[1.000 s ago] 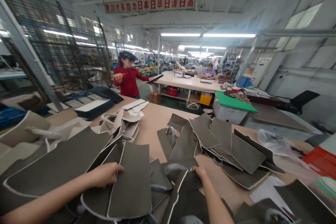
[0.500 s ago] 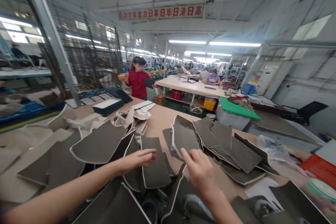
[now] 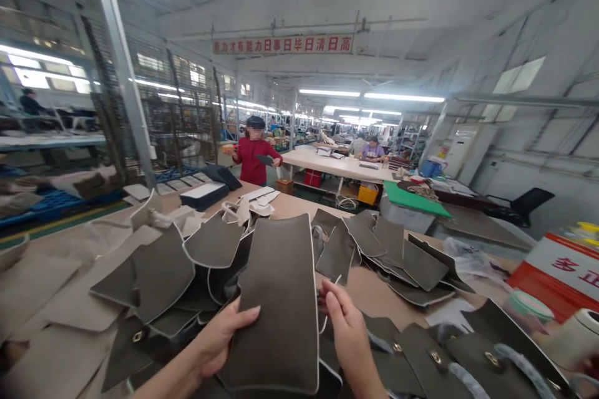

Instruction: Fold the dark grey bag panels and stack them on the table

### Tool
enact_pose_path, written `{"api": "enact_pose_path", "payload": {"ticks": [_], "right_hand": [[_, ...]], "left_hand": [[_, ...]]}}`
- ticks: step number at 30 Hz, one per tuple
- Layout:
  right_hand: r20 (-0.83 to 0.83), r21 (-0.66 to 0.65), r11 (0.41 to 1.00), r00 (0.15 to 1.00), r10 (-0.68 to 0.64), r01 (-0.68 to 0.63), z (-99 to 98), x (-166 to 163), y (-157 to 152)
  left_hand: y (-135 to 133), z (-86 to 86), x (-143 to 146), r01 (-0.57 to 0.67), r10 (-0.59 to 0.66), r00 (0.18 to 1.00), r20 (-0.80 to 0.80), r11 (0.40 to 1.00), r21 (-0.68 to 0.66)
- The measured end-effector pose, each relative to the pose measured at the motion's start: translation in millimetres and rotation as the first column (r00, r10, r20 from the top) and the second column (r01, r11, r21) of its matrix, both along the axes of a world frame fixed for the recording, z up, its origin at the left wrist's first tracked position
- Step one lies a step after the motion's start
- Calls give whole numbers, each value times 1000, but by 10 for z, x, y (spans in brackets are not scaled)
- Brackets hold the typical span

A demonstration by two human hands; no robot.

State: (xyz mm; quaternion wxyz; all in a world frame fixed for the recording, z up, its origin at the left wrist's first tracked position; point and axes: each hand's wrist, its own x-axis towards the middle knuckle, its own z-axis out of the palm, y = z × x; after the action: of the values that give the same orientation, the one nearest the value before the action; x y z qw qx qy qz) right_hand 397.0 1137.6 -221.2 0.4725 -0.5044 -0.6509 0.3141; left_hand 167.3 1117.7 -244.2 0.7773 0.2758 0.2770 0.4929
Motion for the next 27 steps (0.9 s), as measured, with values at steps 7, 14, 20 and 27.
{"api": "enact_pose_path", "payload": {"ticks": [7,14,20,27], "right_hand": [[162,93,995,987,18,-33,69,-290,-249],[510,353,934,848,-146,-51,-77,-392,-101],[326,51,977,928,181,-208,-156,-182,625],[289,-210,960,950,-118,183,-990,579,2126]], "left_hand": [[-306,1,-45,2,2,999,-41,996,88],[-239,-14,-211,-55,247,840,-483,925,376],[325,274,-906,-103,527,387,-756,840,533],[1094,-8,-1428,88,580,-490,-651,776,625]]}}
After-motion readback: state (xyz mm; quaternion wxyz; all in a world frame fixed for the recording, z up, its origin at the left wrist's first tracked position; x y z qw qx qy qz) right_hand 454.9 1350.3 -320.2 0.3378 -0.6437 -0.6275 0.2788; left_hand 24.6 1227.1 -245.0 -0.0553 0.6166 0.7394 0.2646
